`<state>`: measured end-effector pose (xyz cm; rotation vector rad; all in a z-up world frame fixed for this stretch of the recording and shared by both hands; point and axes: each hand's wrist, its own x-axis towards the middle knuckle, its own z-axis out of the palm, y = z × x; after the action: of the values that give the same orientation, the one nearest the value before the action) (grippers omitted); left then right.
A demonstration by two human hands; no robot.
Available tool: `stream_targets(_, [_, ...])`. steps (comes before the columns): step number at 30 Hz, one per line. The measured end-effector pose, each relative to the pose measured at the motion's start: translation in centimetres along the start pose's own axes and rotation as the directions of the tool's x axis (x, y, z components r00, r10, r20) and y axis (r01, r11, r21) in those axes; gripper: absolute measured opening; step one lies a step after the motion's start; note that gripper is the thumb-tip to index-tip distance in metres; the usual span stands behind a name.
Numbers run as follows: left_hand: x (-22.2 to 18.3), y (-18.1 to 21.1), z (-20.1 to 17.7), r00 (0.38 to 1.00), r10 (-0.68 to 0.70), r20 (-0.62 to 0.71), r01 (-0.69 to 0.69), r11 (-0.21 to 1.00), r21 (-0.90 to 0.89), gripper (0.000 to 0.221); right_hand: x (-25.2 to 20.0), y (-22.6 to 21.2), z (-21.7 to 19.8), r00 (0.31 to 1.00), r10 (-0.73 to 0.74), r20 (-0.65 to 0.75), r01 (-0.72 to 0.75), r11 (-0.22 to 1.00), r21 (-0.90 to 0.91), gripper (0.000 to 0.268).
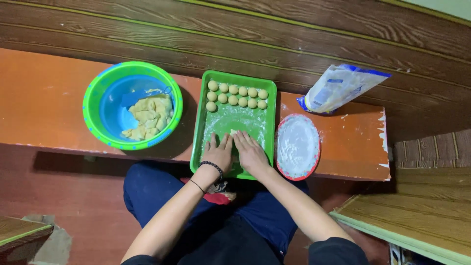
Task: Rolling pieces of dough into small balls and arranging them in a tray.
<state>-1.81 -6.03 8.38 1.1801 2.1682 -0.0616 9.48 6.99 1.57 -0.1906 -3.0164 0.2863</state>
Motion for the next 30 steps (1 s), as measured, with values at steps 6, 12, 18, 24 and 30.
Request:
stream_targets(6, [1.2, 0.0, -0.2, 0.999, 0.038, 0.013, -0.039, 0.998, 0.039, 0.071, 0.3, 1.0, 0.6, 0.997, 0.0, 0.081, 0.006, 0.997, -0.078, 0.06])
stream_targets(12, [2.1, 0.2, 0.5, 0.999, -0.033, -0.03, 0.037, 0.989, 0.144, 0.064, 2.2, 4.3, -1.0, 0.971, 0.165, 0.174, -0.22, 0.904, 0.366, 0.045])
stream_targets(18, [1.5, 1.9, 1.3, 0.997, 0.035, -0.062, -0.028, 0.993, 0.112, 0.065, 2.3, 2.2, 1.8, 0.926, 0.371, -0.065, -0.337, 0.893, 0.297, 0.042])
stream_targets(24, [3.1, 0.3, 2.2, 0.999, 0.034, -0.026, -0.032, 0.998, 0.059, 0.076, 3.4, 3.9, 1.7, 0.87, 0.472, 0.147, -0.471, 0.704, 0.532, 0.038])
stream_targets(30, [0.0, 0.7, -0.6, 0.971, 0.105, -0.215, -0.106, 0.994, 0.007, 0.058, 5.5, 4.5, -4.1, 0.865, 0.325, 0.383, -0.5, 0.624, 0.6, 0.033])
